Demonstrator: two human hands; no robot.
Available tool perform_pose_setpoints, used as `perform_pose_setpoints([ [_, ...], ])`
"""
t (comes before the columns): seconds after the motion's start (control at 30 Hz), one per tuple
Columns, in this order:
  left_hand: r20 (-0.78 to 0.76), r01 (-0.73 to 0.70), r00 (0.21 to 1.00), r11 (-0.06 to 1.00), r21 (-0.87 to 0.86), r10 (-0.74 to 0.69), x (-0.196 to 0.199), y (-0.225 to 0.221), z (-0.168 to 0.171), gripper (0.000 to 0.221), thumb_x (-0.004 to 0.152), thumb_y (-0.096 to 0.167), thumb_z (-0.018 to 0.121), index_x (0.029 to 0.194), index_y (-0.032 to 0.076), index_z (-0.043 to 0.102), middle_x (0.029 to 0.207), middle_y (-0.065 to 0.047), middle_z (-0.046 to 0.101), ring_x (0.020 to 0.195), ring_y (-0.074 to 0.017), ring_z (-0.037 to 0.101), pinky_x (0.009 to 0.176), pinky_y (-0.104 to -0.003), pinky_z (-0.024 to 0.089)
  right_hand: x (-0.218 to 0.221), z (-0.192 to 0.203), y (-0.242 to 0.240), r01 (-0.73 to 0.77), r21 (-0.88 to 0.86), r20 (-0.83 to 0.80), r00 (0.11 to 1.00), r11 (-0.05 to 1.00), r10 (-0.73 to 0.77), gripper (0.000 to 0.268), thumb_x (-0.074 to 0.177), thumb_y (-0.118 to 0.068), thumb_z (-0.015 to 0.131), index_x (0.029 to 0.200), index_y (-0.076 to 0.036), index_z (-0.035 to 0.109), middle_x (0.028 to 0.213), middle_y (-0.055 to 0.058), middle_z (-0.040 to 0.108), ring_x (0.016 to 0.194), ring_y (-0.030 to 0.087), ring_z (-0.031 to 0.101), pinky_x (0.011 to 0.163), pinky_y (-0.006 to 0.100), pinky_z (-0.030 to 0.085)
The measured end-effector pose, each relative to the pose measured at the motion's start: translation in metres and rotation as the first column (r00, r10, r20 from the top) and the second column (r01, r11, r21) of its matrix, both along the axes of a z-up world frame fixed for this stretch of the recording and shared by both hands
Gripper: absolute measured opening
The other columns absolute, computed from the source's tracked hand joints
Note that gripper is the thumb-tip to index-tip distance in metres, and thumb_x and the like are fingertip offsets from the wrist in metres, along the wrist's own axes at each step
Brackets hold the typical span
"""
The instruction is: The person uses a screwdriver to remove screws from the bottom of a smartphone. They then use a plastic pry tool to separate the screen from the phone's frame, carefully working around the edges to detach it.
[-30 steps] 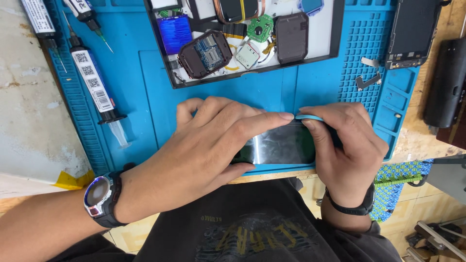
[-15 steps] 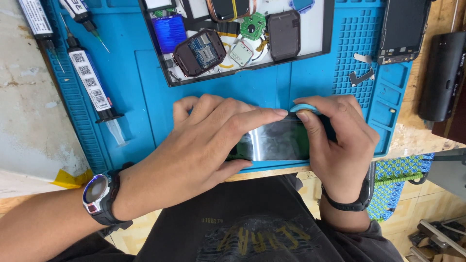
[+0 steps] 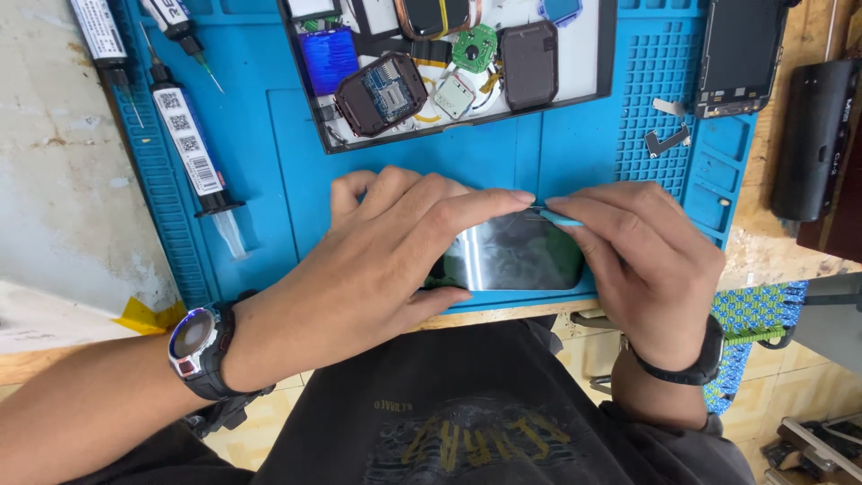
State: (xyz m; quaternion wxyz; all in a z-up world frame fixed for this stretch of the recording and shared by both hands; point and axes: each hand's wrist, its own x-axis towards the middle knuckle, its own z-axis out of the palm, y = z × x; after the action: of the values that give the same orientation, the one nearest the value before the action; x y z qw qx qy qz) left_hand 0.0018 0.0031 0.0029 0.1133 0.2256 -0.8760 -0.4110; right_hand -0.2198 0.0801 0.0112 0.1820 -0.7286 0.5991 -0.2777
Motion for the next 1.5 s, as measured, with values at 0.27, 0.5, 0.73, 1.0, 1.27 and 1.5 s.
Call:
perform_pose_setpoints([
  [0.27,0.006,-0.015,1.000,1.000,0.002,0.015,0.000,0.001,-0.001,0.075,0.085,0.020,0.076,0.141,0.020,0.026,0.109,-0.002,0.049,0.092,-0.0208,0.042,0.076,-0.037,0.025,0.002,-0.004,-0.003,-0.067,-0.092,-0.004,0.998,0.994,0.067,0.006,0.091,0.007,0.062,0.096,0.008,0.066,0.090,0.019,0.064,0.081,0.031,0.063,0.075,0.037,0.049],
  [0.5,0.005,-0.020,1.000,1.000,-0.010,0.020,0.000,0.003,-0.004,0.079,0.085,0.022,0.077,0.142,0.021,0.024,0.111,-0.002,0.050,0.094,-0.0215,0.043,0.078,-0.037,0.026,-0.001,-0.012,0.000,-0.091,-0.132,-0.130,0.989,0.987,0.074,0.021,0.096,0.009,0.065,0.115,0.002,0.064,0.089,0.013,0.060,0.077,0.027,0.058,0.072,0.035,0.046],
  [0.73,0.008,-0.024,1.000,1.000,-0.017,0.024,-0.001,0.002,-0.002,0.075,0.085,0.024,0.076,0.141,0.020,0.026,0.111,-0.003,0.050,0.095,-0.0222,0.043,0.077,-0.038,0.025,-0.005,-0.013,-0.001,-0.088,-0.062,-0.114,0.990,0.994,0.080,0.026,0.097,0.006,0.064,0.123,0.000,0.061,0.091,0.012,0.057,0.079,0.027,0.054,0.075,0.038,0.045],
  [1.0,0.008,-0.025,1.000,1.000,-0.015,0.025,-0.001,0.002,-0.002,0.080,0.083,0.023,0.079,0.142,0.021,0.025,0.112,-0.002,0.051,0.095,-0.0214,0.044,0.078,-0.037,0.026,0.001,-0.006,-0.006,-0.097,-0.081,-0.026,0.995,0.992,0.095,0.017,0.095,0.007,0.061,0.111,0.001,0.065,0.092,0.013,0.061,0.078,0.025,0.056,0.074,0.034,0.045],
  [1.27,0.015,-0.027,0.999,0.999,-0.041,0.028,-0.002,0.004,-0.003,0.081,0.082,0.024,0.079,0.142,0.021,0.024,0.109,-0.001,0.050,0.094,-0.0214,0.043,0.077,-0.037,0.026,0.001,-0.010,-0.005,-0.138,-0.109,-0.067,0.989,0.984,0.131,0.014,0.095,0.006,0.060,0.108,0.003,0.064,0.095,0.015,0.062,0.080,0.030,0.057,0.073,0.037,0.045],
  [1.5,-0.002,-0.029,1.000,0.999,-0.020,0.029,-0.001,0.005,-0.004,0.076,0.086,0.023,0.075,0.142,0.021,0.024,0.108,-0.002,0.050,0.093,-0.0210,0.042,0.077,-0.036,0.024,0.004,-0.004,-0.009,-0.104,-0.048,-0.070,0.992,0.993,0.100,0.021,0.097,0.002,0.061,0.118,0.002,0.063,0.086,0.012,0.056,0.076,0.026,0.052,0.074,0.035,0.043],
])
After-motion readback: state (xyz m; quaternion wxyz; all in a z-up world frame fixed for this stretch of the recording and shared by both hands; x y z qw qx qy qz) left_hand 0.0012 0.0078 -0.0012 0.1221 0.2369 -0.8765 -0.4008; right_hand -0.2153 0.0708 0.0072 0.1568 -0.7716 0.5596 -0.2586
